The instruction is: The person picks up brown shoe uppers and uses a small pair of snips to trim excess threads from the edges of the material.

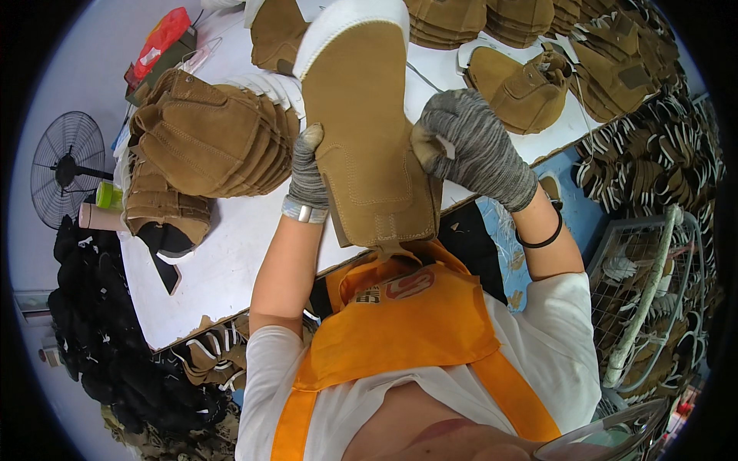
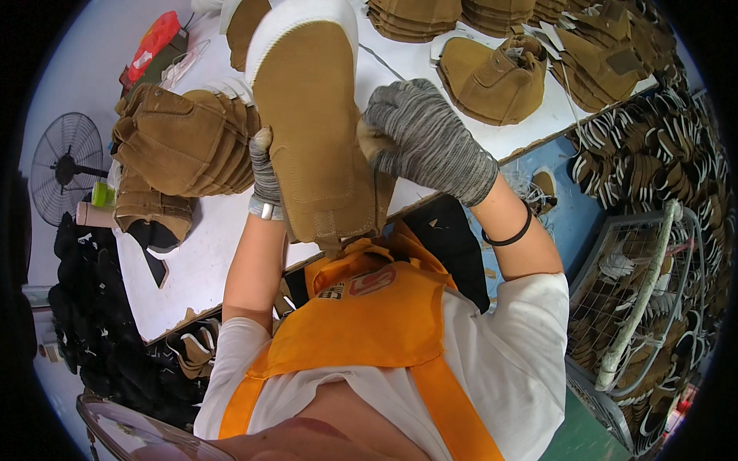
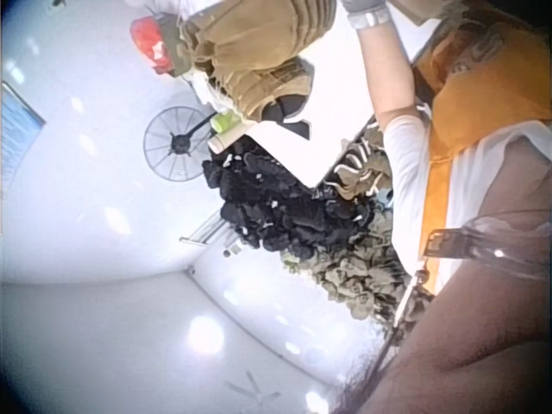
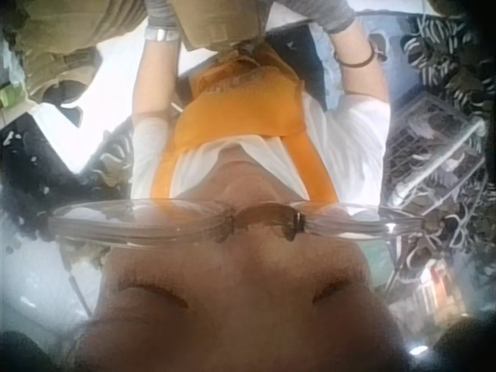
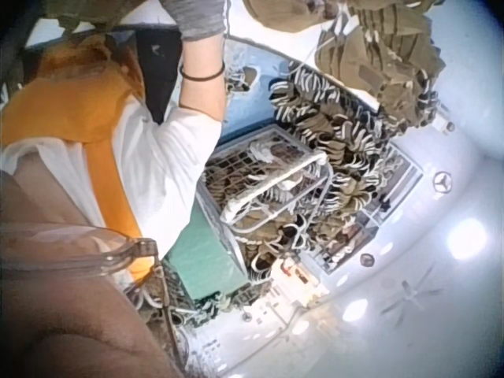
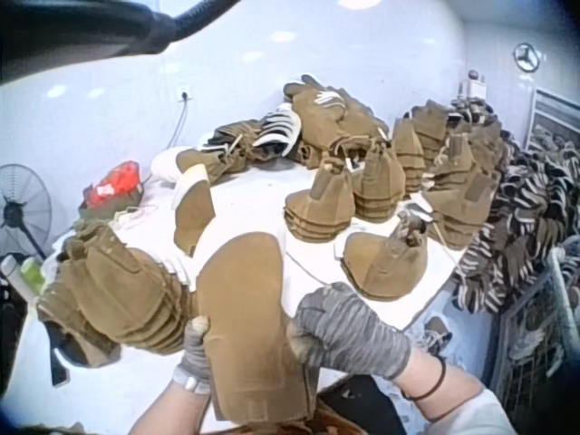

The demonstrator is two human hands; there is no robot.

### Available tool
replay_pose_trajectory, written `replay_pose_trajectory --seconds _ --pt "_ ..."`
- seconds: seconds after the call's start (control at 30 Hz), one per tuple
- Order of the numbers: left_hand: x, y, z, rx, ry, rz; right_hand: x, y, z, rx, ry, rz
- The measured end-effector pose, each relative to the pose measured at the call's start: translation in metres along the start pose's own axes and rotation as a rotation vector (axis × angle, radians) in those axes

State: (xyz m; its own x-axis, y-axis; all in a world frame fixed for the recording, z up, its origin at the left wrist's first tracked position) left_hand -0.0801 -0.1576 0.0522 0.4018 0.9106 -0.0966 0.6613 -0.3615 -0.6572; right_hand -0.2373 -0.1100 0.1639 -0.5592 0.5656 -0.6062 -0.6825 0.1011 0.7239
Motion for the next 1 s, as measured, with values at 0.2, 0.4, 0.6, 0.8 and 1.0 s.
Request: replay_pose_trajectory --seconds 0.2,0.4,0.6,0.8,1.0 --pt "-0.001 -0.007 -0.002 0.044 0.017 0.018 0.002 0.017 -0.005 -0.038 -0.036 -0.043" --pt "-0.001 -0.002 0.003 -0.001 0.03 0.002 -0.002 0.011 0.013 0.01 0.028 0.082" --pt "-0.008 0.024 0.006 -0.386 0.036 -0.056 0.011 -0.035 -0.018 0.182 -0.115 0.365" --pt "-0.006 -0.007 -0.052 -1.18 -0.386 -0.241 0.041 -0.079 -0.055 -0.102 -0.492 0.437" --pt "0.025 -0.092 -0.035 -2.363 -0.584 0.093 0.062 -0.07 -0.033 -0.062 -0.29 0.049"
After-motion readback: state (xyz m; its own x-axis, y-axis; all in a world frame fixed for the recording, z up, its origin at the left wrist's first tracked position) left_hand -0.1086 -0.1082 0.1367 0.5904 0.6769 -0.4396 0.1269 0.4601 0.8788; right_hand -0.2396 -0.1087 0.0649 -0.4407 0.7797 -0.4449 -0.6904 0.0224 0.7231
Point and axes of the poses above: each hand's wrist, its own x-axis away from the middle knuckle, its own y-axis out of the back of the hand, z = x × y, the point moved 9 cm from there along -x, towards the middle knuckle, and after that the axes turned 10 degrees about -x, right-handed, at the moved point
